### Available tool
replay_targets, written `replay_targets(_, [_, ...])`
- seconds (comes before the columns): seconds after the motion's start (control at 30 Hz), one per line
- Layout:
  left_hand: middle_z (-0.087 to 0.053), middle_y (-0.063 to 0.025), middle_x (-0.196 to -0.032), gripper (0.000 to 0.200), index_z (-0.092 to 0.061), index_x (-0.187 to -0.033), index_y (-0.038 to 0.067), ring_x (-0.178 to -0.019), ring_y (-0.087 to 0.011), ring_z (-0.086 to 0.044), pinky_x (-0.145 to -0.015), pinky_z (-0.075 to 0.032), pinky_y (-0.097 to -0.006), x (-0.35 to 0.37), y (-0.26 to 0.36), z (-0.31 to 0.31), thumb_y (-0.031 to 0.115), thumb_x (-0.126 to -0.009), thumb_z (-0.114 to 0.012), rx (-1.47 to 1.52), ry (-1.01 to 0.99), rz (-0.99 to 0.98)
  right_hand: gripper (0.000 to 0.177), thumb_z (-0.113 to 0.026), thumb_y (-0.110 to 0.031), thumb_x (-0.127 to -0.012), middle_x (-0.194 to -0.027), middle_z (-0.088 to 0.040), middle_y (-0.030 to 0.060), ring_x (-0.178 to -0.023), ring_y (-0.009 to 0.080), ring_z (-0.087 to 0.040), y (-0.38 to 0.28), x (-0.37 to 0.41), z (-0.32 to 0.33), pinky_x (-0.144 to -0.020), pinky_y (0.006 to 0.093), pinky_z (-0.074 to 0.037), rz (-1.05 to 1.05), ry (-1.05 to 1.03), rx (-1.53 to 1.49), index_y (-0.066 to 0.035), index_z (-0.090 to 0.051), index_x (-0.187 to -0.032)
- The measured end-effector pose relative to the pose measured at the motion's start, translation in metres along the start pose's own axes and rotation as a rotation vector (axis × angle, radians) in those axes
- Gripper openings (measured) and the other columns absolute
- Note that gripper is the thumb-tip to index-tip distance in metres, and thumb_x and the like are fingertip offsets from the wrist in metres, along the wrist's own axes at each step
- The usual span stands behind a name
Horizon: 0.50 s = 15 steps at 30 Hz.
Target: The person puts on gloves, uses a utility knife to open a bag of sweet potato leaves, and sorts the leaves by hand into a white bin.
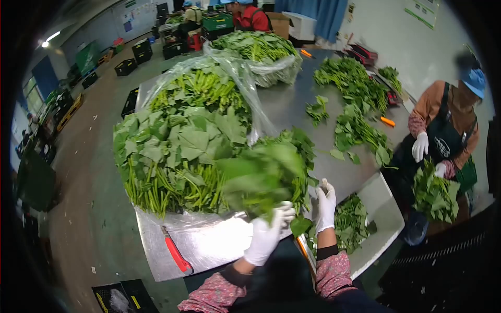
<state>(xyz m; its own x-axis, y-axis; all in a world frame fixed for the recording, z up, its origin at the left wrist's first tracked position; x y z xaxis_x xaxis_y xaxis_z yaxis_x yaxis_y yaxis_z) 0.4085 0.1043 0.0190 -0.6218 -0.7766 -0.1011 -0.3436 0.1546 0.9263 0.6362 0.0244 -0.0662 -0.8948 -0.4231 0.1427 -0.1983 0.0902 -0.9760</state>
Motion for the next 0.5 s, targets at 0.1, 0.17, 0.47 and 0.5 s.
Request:
replay_targets(0.1, [-0.065, -0.0098, -0.09, 0.046, -0.05, -0.12, -0.002, -0.072, -0.0155, -0.064, -0.06, -0.052, -0.0255, 0.02, 0.039, 0.044, 0.039, -0.105, -0.039, 0.053, 0.272, -0.051, 0.046, -0.06, -0.008, -0.092, -0.143, -0.043, 0.0156, -0.125, 0.0198, -0.048, -0.067, 0.056, -0.018, -0.1, 0.0318, -0.041, 0.382, 0.017, 0.2, 0.002, -0.047, -0.135])
replay_targets(0.17, [-0.065, -0.0103, -0.081, 0.046, -0.05, -0.122, 0.0, -0.06, -0.0136, -0.061, -0.054, -0.049, -0.0213, 0.031, 0.065, 0.075, 0.042, -0.104, -0.041, -0.013, 0.509, -0.146, 0.059, -0.07, -0.021, -0.086, -0.149, -0.034, 0.0194, -0.134, 0.0293, -0.039, -0.115, 0.109, -0.061, -0.105, 0.0421, -0.038, 0.786, -0.065, 0.491, -0.003, -0.047, -0.137])
replay_targets(0.47, [-0.065, -0.01, -0.076, 0.043, -0.054, -0.114, -0.002, -0.051, -0.0092, -0.054, -0.047, -0.04, -0.02, 0.067, 0.053, 0.111, 0.038, -0.105, -0.041, -0.044, 0.528, -0.086, 0.074, -0.069, -0.03, -0.076, -0.148, -0.037, 0.0238, -0.138, 0.0409, -0.033, -0.019, -0.028, -0.011, -0.113, 0.0449, -0.029, 0.319, -0.103, 0.769, -0.017, -0.044, -0.145])
replay_targets(0.5, [-0.065, -0.0099, -0.075, 0.043, -0.054, -0.114, -0.003, -0.052, -0.0092, -0.054, -0.047, -0.04, -0.0201, 0.071, 0.049, 0.113, 0.038, -0.105, -0.041, -0.039, 0.54, -0.068, 0.072, -0.068, -0.03, -0.078, -0.145, -0.042, 0.0249, -0.136, 0.0399, -0.038, -0.003, -0.049, 0.013, -0.113, 0.0412, -0.03, 0.214, -0.083, 0.719, -0.014, -0.045, -0.145])
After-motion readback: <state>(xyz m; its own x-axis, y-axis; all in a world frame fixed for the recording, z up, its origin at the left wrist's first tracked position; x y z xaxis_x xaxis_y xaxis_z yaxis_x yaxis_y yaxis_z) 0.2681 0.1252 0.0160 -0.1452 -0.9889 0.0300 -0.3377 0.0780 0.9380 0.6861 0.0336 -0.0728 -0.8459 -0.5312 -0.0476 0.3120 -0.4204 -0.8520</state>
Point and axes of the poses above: each hand's wrist, its own x-axis away from the middle knuckle, its own z-axis out of the back of the hand, y = z × x, the point moved 9 cm from there along -x, towards the middle knuckle
